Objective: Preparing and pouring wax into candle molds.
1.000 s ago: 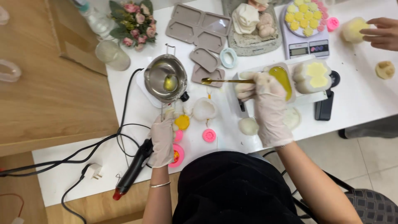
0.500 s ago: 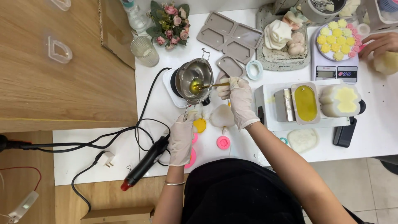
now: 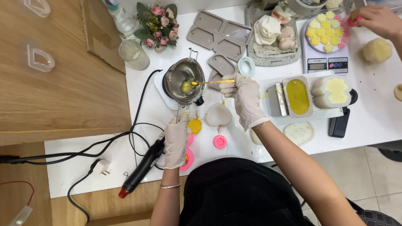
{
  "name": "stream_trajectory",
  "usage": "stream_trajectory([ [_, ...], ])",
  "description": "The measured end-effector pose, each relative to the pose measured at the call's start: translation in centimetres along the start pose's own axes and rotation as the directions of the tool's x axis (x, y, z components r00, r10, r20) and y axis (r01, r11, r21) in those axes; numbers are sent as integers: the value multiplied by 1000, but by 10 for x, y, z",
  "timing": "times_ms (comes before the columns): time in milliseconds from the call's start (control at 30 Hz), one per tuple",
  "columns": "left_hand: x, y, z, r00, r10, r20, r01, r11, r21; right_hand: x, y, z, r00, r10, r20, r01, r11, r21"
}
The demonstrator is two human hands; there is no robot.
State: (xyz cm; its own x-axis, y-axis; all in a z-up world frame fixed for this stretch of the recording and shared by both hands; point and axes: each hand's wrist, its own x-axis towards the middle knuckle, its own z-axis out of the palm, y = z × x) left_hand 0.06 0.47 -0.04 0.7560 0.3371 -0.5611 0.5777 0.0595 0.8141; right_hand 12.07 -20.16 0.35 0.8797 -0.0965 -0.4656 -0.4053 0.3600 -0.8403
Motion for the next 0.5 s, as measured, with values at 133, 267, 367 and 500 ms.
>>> stream_trajectory([
  [133, 5, -9, -2, 999, 23, 39, -20, 998, -67, -15, -27, -20, 999, -39, -4, 39, 999, -34],
  [267, 6, -8, -2, 1000, -17, 24, 18, 998, -62, -21, -43, -51, 997, -67, -28, 68, 998, 9],
  [367, 8, -10, -3, 999, -32, 32, 35, 997, -74, -30, -55, -77, 995, -77, -64, 79, 996, 30],
  [500, 14, -17, -3, 999, -32, 7, 32, 997, -68, -51, -76, -107, 990, -81, -113, 92, 991, 97],
])
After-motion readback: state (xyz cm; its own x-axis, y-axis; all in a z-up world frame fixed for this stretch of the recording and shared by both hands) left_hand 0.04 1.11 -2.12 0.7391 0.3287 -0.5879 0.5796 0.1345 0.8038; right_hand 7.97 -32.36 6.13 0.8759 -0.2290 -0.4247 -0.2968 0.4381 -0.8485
